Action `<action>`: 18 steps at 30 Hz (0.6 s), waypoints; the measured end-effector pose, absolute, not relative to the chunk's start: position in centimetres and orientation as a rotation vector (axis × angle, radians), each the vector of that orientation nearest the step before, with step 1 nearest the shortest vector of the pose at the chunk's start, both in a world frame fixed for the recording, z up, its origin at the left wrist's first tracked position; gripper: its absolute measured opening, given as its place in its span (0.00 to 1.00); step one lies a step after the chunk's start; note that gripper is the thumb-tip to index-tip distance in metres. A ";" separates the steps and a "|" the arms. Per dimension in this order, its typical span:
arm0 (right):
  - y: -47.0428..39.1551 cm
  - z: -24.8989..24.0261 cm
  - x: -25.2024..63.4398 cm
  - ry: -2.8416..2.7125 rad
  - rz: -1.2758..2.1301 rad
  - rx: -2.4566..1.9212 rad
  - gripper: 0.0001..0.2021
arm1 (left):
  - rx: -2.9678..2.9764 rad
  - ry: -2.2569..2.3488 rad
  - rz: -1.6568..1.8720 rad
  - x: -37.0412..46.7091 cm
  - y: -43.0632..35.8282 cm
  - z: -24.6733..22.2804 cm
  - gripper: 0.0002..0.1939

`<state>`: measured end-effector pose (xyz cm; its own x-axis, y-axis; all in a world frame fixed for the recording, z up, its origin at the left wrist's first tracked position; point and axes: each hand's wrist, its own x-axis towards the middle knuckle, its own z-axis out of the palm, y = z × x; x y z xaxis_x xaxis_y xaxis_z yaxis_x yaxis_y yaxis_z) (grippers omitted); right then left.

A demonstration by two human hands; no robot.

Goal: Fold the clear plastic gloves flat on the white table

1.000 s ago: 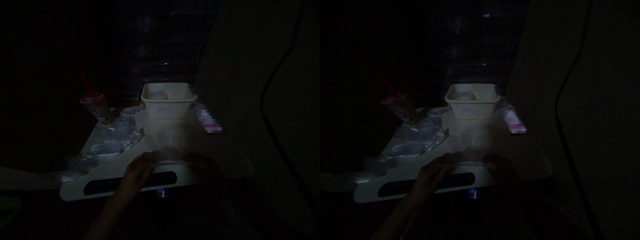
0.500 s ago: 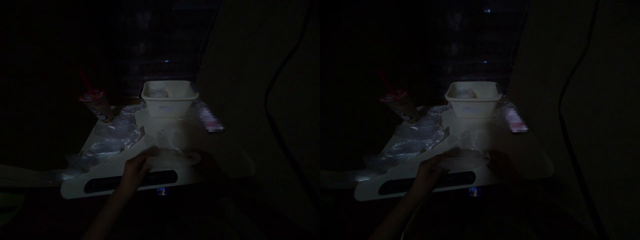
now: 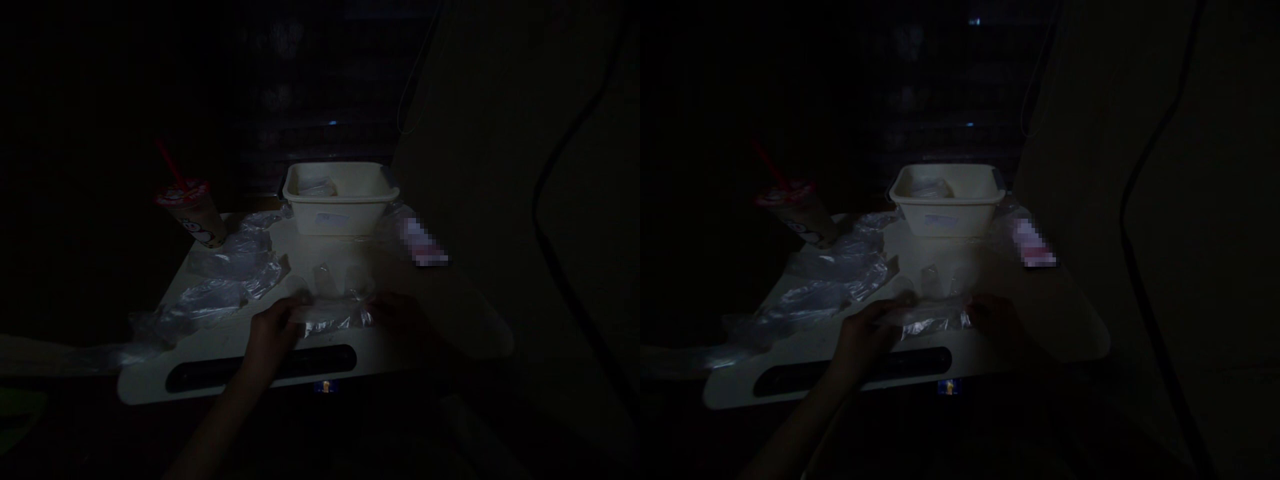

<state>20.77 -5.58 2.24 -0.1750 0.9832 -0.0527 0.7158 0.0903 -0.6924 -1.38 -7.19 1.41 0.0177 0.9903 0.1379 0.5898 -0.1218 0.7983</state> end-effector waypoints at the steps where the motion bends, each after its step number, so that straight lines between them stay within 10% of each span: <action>1: -5.4 2.1 20.8 -1.932 0.836 -1.661 0.10 | 1.754 1.629 0.974 -1.4 -7.1 1.4 0.11; 18: -4.6 0.4 20.1 -1.477 1.067 -1.577 0.21 | 1.692 1.763 0.990 -0.8 -6.1 1.5 0.12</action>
<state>20.09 -4.61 0.38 0.0032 0.9954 -0.0955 0.4037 -0.0887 -0.9106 -0.81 -6.07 1.47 -0.1025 0.9864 0.1284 0.6231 -0.0369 0.7813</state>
